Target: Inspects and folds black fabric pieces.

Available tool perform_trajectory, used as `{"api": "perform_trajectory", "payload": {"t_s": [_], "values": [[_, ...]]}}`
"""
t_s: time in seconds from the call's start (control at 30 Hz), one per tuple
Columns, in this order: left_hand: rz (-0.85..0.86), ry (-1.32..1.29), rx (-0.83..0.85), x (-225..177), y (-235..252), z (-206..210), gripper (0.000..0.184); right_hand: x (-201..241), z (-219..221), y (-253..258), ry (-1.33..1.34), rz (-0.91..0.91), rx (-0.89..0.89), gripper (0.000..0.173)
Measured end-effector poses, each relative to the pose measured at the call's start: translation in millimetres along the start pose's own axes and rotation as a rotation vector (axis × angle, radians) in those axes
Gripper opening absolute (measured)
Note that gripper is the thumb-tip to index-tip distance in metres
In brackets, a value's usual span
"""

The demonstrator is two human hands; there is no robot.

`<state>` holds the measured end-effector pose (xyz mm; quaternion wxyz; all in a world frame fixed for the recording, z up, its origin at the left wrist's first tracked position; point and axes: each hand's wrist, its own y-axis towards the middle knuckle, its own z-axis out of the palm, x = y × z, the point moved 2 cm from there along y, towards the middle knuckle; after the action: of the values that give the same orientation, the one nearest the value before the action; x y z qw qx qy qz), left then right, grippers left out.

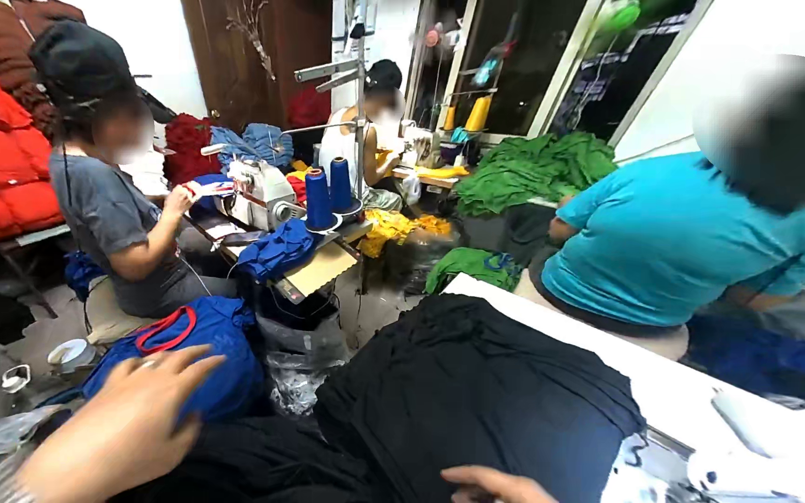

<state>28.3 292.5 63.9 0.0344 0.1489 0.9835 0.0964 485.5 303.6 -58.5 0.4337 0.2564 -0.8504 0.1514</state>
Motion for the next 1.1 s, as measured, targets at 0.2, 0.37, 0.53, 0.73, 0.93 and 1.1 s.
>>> {"api": "perform_trajectory", "payload": {"t_s": [0.2, 0.37, 0.53, 0.73, 0.93, 1.1], "values": [[-0.015, -0.653, 0.193, -123.7, 171.8, 88.7, 0.059, -44.4, -86.1, 48.8, -0.212, 0.164, -0.568, 0.032], [-0.385, -0.689, 0.303, -164.1, 238.3, 204.9, 0.084, -75.2, -134.4, 128.0, -0.458, 0.287, -0.649, 0.035], [-0.451, -0.633, 0.398, -162.0, 250.1, 250.4, 0.106, -111.5, -160.3, 170.1, -0.583, 0.313, -0.579, 0.067], [-0.430, -0.713, 0.419, -153.8, 258.2, 260.0, 0.106, -165.0, -137.1, 162.6, -0.610, 0.186, -0.711, 0.076], [-0.345, -0.559, 0.436, -155.5, 242.0, 249.2, 0.102, -147.3, -122.1, 144.3, -0.576, 0.225, -0.719, 0.078], [-0.314, -0.421, 0.406, -157.5, 216.5, 237.8, 0.098, -134.6, -99.6, 119.7, -0.576, 0.214, -0.752, 0.083]]}}
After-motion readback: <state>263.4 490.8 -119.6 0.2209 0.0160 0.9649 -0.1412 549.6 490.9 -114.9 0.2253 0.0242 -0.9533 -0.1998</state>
